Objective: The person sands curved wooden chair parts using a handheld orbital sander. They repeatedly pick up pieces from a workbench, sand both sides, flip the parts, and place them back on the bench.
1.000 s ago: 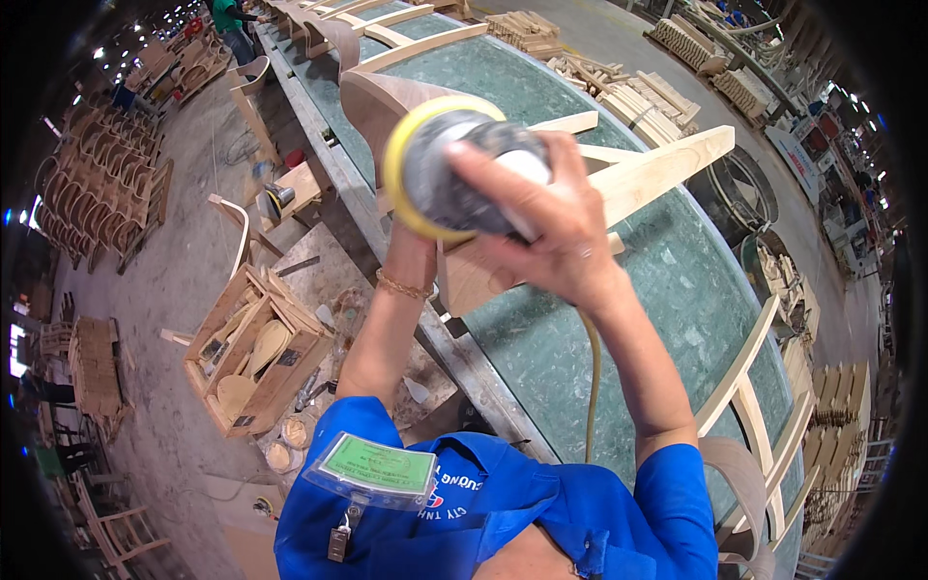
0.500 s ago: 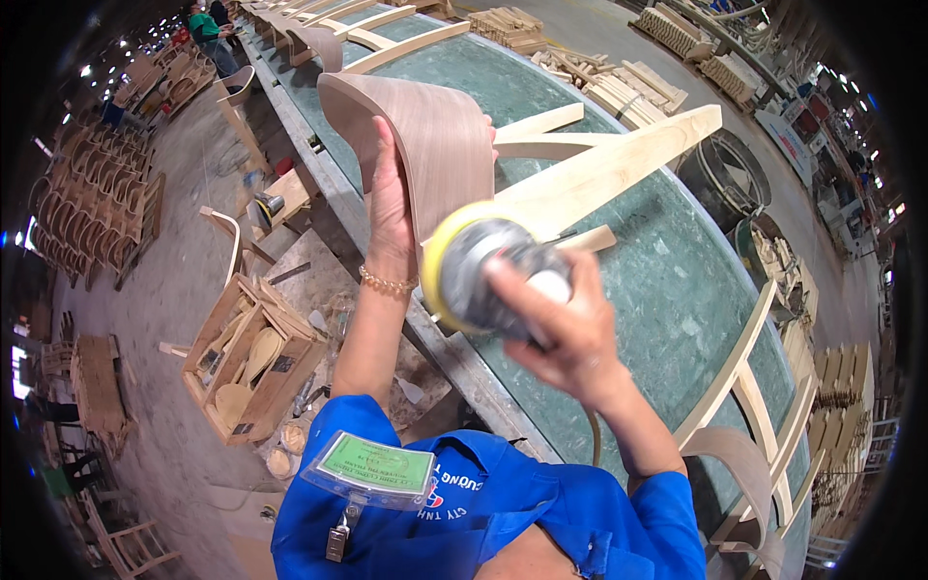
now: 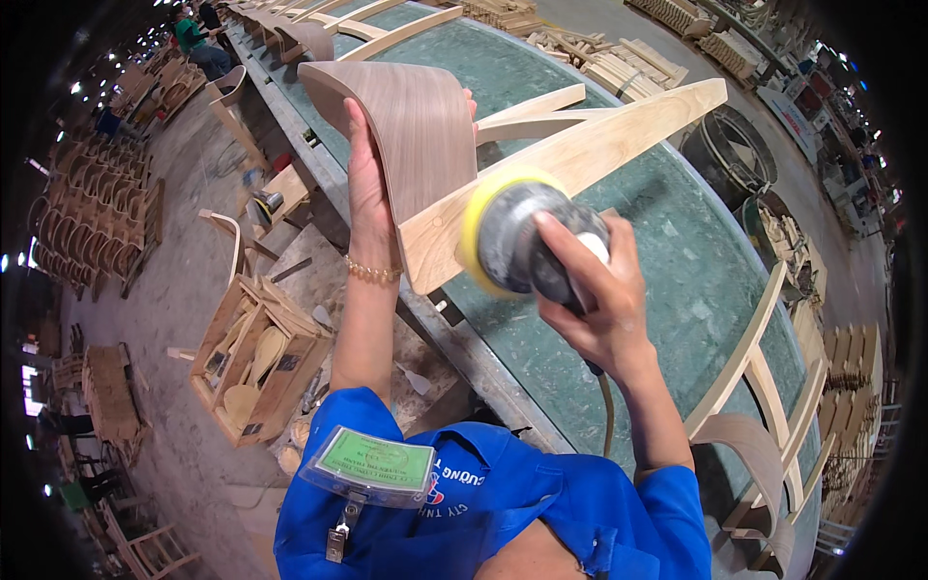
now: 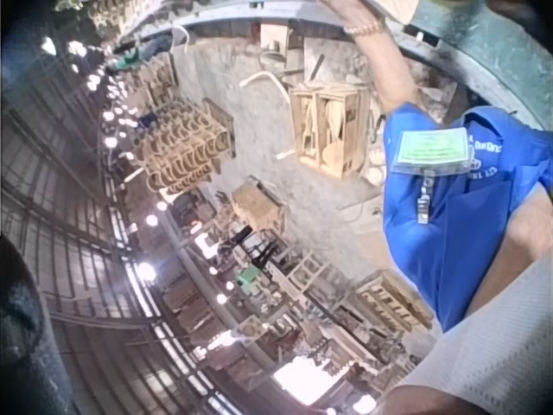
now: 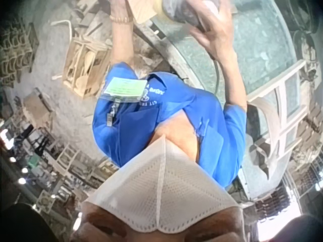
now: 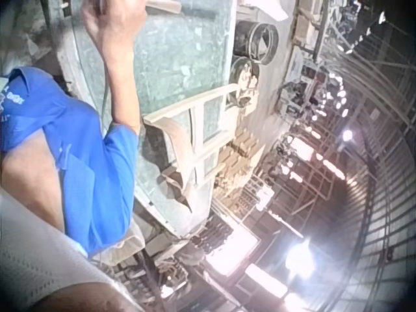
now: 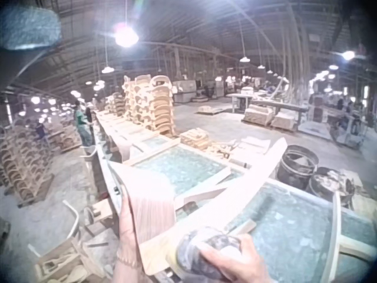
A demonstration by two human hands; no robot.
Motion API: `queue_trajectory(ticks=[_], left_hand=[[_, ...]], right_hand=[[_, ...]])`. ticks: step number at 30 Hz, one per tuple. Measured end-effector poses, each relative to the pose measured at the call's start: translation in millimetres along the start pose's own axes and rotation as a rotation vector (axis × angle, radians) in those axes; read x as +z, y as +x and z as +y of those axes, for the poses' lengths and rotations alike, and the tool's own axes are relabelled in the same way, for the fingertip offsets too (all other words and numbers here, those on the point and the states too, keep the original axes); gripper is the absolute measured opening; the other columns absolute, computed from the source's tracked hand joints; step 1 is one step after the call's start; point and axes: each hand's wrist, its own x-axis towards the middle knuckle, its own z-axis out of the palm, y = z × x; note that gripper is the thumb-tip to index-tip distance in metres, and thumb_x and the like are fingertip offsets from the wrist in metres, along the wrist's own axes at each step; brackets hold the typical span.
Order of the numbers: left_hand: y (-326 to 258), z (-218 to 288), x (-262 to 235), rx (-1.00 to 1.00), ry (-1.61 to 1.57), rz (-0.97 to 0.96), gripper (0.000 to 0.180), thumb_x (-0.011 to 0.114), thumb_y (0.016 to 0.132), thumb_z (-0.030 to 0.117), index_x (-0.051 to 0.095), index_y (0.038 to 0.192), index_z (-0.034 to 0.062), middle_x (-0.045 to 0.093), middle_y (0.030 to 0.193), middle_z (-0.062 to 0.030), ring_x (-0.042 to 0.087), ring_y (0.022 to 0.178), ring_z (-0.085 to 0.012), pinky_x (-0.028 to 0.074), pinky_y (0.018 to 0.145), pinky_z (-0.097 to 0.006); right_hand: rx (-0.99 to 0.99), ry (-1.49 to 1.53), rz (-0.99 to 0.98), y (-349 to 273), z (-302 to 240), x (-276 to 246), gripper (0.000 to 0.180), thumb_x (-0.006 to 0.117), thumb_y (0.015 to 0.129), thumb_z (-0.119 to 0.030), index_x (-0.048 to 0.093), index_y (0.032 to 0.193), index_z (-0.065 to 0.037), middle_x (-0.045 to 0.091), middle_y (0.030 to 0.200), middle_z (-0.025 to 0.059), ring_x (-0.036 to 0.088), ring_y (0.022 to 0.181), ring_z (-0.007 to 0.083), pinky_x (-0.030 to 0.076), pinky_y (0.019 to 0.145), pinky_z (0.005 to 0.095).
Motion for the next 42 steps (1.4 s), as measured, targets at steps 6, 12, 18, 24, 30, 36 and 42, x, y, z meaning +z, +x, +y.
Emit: queue_trajectory(ticks=[6, 12, 18, 24, 30, 36, 42], left_hand=[[26, 28, 4, 0.054, 0.387, 0.108, 0.098, 0.047, 0.085, 0.074, 0.036, 0.138, -0.0073, 0.051, 0.131, -0.0269, 0.058, 0.114, -0.0336, 0.053, 0.095, -0.044], [38, 57, 13, 0.059, 0.593, 0.098, 0.068, 0.052, 0.091, 0.049, 0.050, 0.125, -0.0101, 0.064, 0.117, -0.0212, 0.068, 0.096, -0.0255, 0.059, 0.081, -0.035], [39, 58, 18, 0.096, 0.579, 0.168, 0.057, 0.056, 0.083, 0.028, 0.050, 0.123, -0.0117, 0.063, 0.116, -0.0225, 0.067, 0.094, -0.0253, 0.057, 0.080, -0.035], [40, 42, 28, 0.033, 0.476, 0.147, 0.059, 0.055, 0.083, 0.026, 0.046, 0.128, -0.0117, 0.061, 0.122, -0.0223, 0.064, 0.105, -0.0271, 0.052, 0.093, -0.036], [23, 35, 25, 0.051, 0.396, 0.182, 0.057, 0.055, 0.084, 0.022, 0.045, 0.130, -0.0117, 0.058, 0.124, -0.0230, 0.061, 0.110, -0.0268, 0.050, 0.097, -0.035], [5, 3, 32, 0.045, 0.420, 0.179, 0.055, 0.054, 0.086, 0.021, 0.044, 0.132, -0.0083, 0.059, 0.125, -0.0182, 0.059, 0.113, -0.0239, 0.047, 0.100, -0.036], [-6, -110, 14, 0.252, 0.604, 0.084, 0.065, 0.060, 0.093, 0.032, 0.032, 0.143, 0.0024, 0.052, 0.135, -0.0105, 0.051, 0.122, -0.0179, 0.040, 0.105, -0.033]], right_hand=[[0.357, 0.040, -0.153, -104, 31, 11, 0.097, 0.082, 0.060, -0.006, 0.042, 0.145, -0.031, 0.050, 0.112, 0.0188, 0.060, 0.095, 0.0376, 0.053, 0.078, 0.0423], [0.743, -0.059, -0.558, -203, 89, 63, 0.098, 0.081, 0.067, -0.020, 0.031, 0.151, -0.034, 0.049, 0.115, 0.0216, 0.061, 0.093, 0.0387, 0.053, 0.078, 0.0437], [0.314, -0.282, -0.701, -140, 195, 117, 0.101, 0.082, 0.067, -0.042, 0.029, 0.151, -0.025, 0.037, 0.144, 0.0248, 0.044, 0.127, 0.0421, 0.042, 0.100, 0.0504], [0.204, -0.602, -0.716, -52, 277, 169, 0.103, 0.079, 0.056, -0.065, 0.043, 0.142, -0.021, 0.042, 0.140, 0.0208, 0.035, 0.135, 0.0396, 0.028, 0.109, 0.0560], [0.058, -0.464, -0.454, -119, 270, 162, 0.071, 0.076, 0.061, -0.061, 0.062, 0.117, -0.020, 0.053, 0.108, 0.0136, 0.050, 0.107, 0.0331, 0.031, 0.104, 0.0522], [0.370, -0.318, -0.415, -176, 221, 107, 0.075, 0.076, 0.073, -0.051, 0.052, 0.132, -0.012, 0.051, 0.121, 0.0202, 0.048, 0.115, 0.0376, 0.034, 0.104, 0.0523], [0.919, 1.531, 0.124, -101, 45, 59, 0.076, 0.063, 0.089, -0.053, 0.038, 0.142, -0.005, 0.052, 0.134, 0.0155, 0.055, 0.118, 0.0363, 0.049, 0.096, 0.0474]])
